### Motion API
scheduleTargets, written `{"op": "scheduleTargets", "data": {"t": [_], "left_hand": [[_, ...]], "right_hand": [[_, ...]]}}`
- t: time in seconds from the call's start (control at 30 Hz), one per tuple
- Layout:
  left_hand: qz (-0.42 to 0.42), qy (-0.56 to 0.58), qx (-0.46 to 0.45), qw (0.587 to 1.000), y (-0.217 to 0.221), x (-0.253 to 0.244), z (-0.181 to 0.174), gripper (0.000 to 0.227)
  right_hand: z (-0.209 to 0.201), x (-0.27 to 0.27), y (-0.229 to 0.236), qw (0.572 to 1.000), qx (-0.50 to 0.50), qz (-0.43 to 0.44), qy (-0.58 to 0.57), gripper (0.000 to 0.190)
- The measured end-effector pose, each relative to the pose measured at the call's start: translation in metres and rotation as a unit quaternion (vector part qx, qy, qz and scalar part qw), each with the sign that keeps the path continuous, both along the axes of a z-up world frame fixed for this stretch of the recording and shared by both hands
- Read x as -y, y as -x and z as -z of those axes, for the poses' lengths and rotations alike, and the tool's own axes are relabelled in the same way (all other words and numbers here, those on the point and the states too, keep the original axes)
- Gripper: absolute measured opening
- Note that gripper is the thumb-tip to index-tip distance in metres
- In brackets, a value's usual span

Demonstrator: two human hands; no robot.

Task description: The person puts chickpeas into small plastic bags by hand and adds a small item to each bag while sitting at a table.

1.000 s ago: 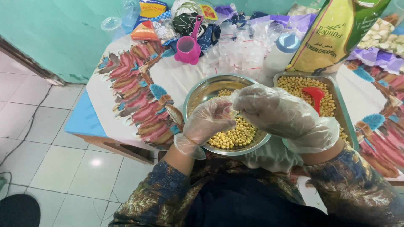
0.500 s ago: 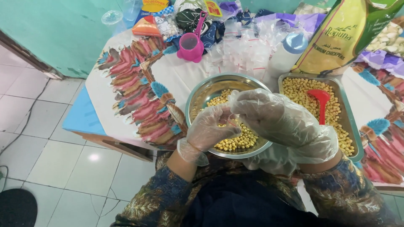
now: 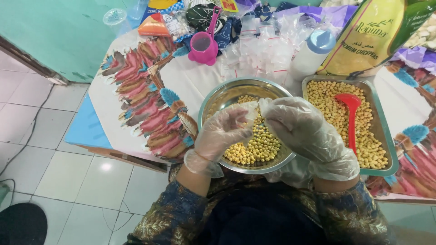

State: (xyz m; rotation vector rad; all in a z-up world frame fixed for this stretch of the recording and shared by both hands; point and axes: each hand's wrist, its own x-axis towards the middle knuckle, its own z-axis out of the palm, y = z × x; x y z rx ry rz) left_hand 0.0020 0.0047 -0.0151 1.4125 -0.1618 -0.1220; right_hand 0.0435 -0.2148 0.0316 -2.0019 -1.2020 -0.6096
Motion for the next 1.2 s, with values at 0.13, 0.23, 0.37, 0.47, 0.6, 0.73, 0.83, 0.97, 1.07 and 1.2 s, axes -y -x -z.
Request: {"op": "scheduleTargets", "data": {"t": [0.13, 0.23, 0.37, 0.47, 0.6, 0.73, 0.83, 0.97, 1.07, 1.2], "left_hand": [[-0.057, 0.099, -0.009, 0.993, -0.014, -0.006, 0.01, 0.05], [-0.052, 0.134, -0.027, 0.989, -0.018, -0.012, 0.01, 0.046], [-0.021, 0.224, 0.018, 0.974, -0.018, -0.016, 0.014, 0.043], [0.02, 0.285, 0.029, 0.958, -0.014, -0.015, 0.011, 0.045], [0.018, 0.278, 0.059, 0.959, -0.017, -0.014, 0.029, 0.048], [0.008, 0.271, 0.065, 0.96, -0.018, -0.013, 0.035, 0.05], [0.01, 0.278, 0.066, 0.958, -0.019, -0.015, 0.041, 0.05], [0.001, 0.246, 0.064, 0.967, -0.01, -0.012, 0.038, 0.051], [0.009, 0.246, 0.079, 0.966, -0.013, -0.009, 0.045, 0.053], [-0.036, 0.193, 0.042, 0.98, -0.004, -0.007, 0.033, 0.046]], "right_hand": [[0.008, -0.003, 0.006, 0.964, -0.192, 0.063, 0.171, 0.03], [0.02, 0.001, 0.025, 0.964, -0.201, 0.062, 0.165, 0.04], [0.064, 0.018, 0.024, 0.99, -0.123, 0.007, 0.075, 0.044], [0.061, 0.007, 0.037, 0.975, -0.209, 0.048, 0.063, 0.048], [0.073, 0.008, 0.026, 0.995, -0.023, -0.012, 0.091, 0.041], [0.054, -0.004, 0.034, 0.846, -0.523, 0.094, -0.032, 0.039], [0.031, -0.007, 0.018, 0.814, -0.56, 0.136, 0.076, 0.038], [0.058, 0.01, 0.017, 0.974, -0.072, 0.016, 0.216, 0.032], [0.032, -0.017, 0.009, 0.838, -0.321, 0.156, 0.414, 0.042], [0.061, -0.002, 0.029, 0.96, -0.173, 0.083, 0.206, 0.033]]}}
